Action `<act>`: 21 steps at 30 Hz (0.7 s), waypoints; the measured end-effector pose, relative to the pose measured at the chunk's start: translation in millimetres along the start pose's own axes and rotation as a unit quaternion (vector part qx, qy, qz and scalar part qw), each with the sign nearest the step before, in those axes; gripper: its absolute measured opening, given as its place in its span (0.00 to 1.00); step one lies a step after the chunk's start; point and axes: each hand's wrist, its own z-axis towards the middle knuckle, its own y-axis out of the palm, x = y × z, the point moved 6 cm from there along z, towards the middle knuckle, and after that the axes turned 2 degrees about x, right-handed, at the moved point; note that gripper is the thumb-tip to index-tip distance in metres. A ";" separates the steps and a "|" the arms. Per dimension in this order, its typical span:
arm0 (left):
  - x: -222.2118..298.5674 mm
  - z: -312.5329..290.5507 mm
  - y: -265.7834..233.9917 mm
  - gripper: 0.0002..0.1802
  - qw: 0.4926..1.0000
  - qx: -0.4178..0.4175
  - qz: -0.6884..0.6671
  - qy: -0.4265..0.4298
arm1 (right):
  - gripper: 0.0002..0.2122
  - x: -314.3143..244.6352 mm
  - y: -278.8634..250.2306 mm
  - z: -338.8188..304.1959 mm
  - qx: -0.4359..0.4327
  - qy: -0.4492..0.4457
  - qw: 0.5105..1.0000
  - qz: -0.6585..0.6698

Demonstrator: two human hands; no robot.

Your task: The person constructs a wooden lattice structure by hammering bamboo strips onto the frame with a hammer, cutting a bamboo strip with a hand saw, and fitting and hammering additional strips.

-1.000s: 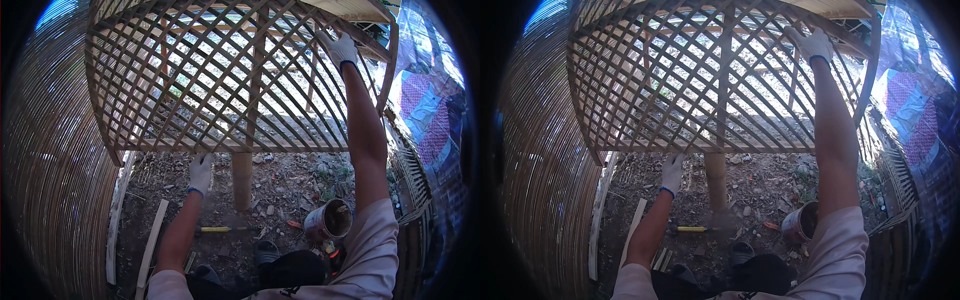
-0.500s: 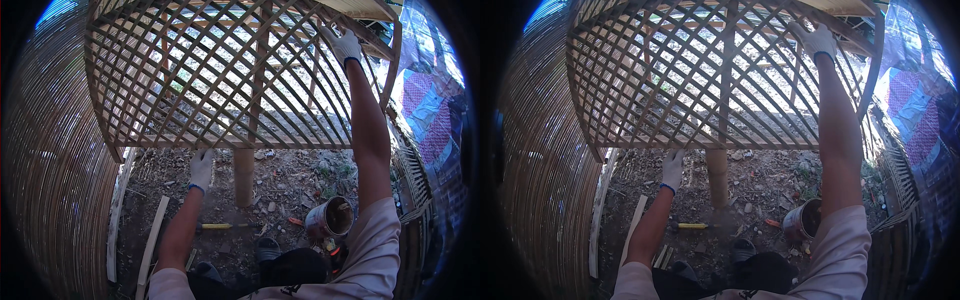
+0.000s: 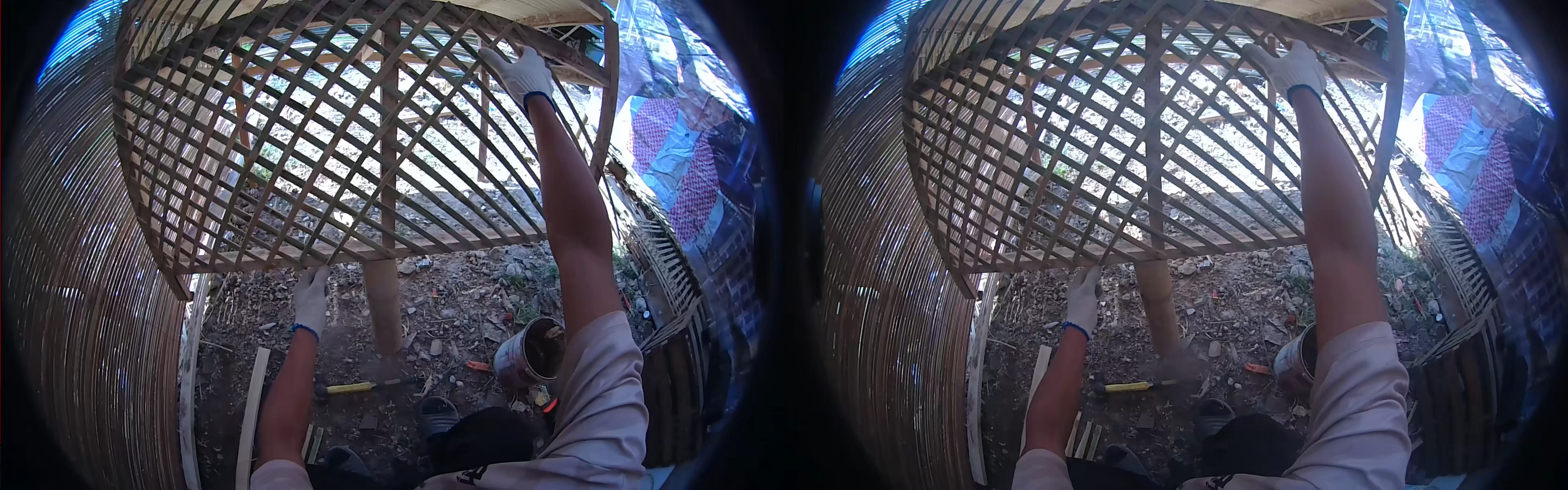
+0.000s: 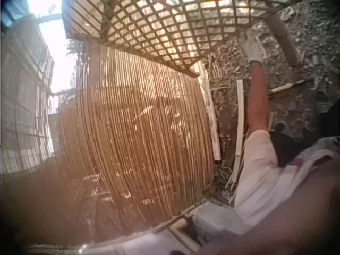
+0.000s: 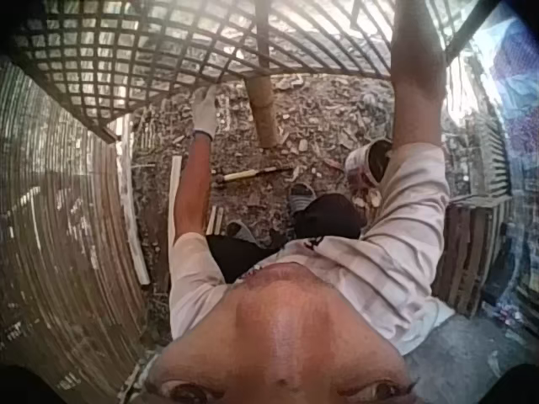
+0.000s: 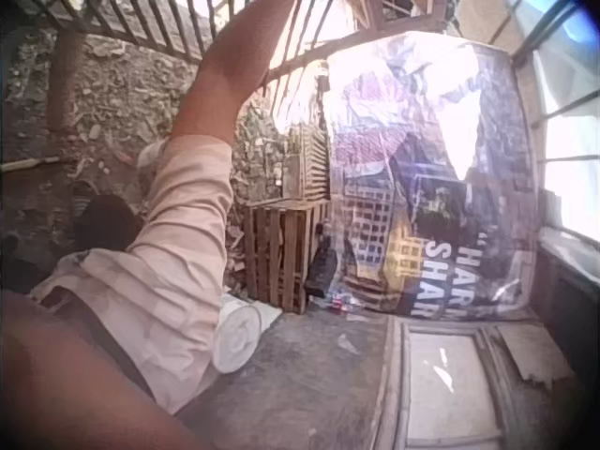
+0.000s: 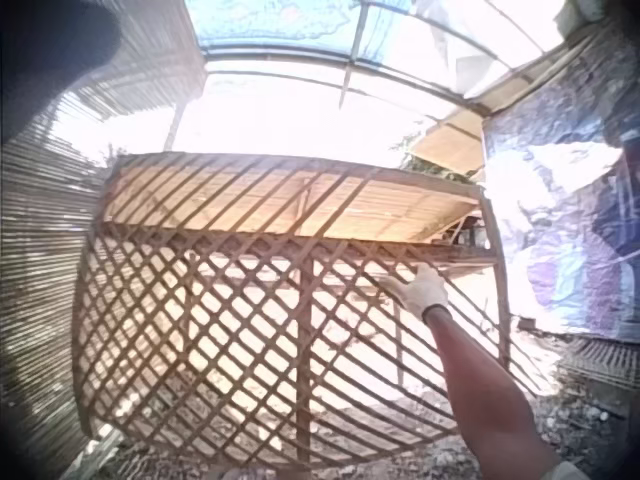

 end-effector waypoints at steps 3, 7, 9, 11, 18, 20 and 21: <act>-0.9 -2.5 0.9 0.15 1.000 0.015 0.006 -0.004 | 0.58 -1.5 -0.4 -4.9 -0.018 0.002 1.000 0.019; 7.1 -4.6 4.8 0.14 1.000 0.002 0.006 -0.005 | 0.58 2.0 -1.9 -2.3 -0.012 0.006 1.000 0.018; 5.7 -3.6 3.7 0.15 1.000 0.004 0.004 -0.004 | 0.58 0.2 -0.6 -2.3 -0.014 0.003 1.000 0.013; 3.8 -2.1 2.0 0.15 1.000 0.008 0.001 -0.003 | 0.58 -0.3 -1.7 -2.7 -0.010 0.001 1.000 0.014; -3.2 1.0 3.7 0.15 1.000 0.006 -0.011 0.005 | 0.57 -8.2 -7.3 -9.2 0.009 0.002 1.000 -0.003; -0.6 -0.9 2.3 0.14 1.000 0.009 -0.015 0.006 | 0.56 -4.0 -7.2 -10.6 0.013 0.002 1.000 -0.008; -0.6 -0.7 1.2 0.14 1.000 0.007 -0.005 0.012 | 0.53 -0.5 -6.7 -10.5 0.040 0.011 0.999 -0.006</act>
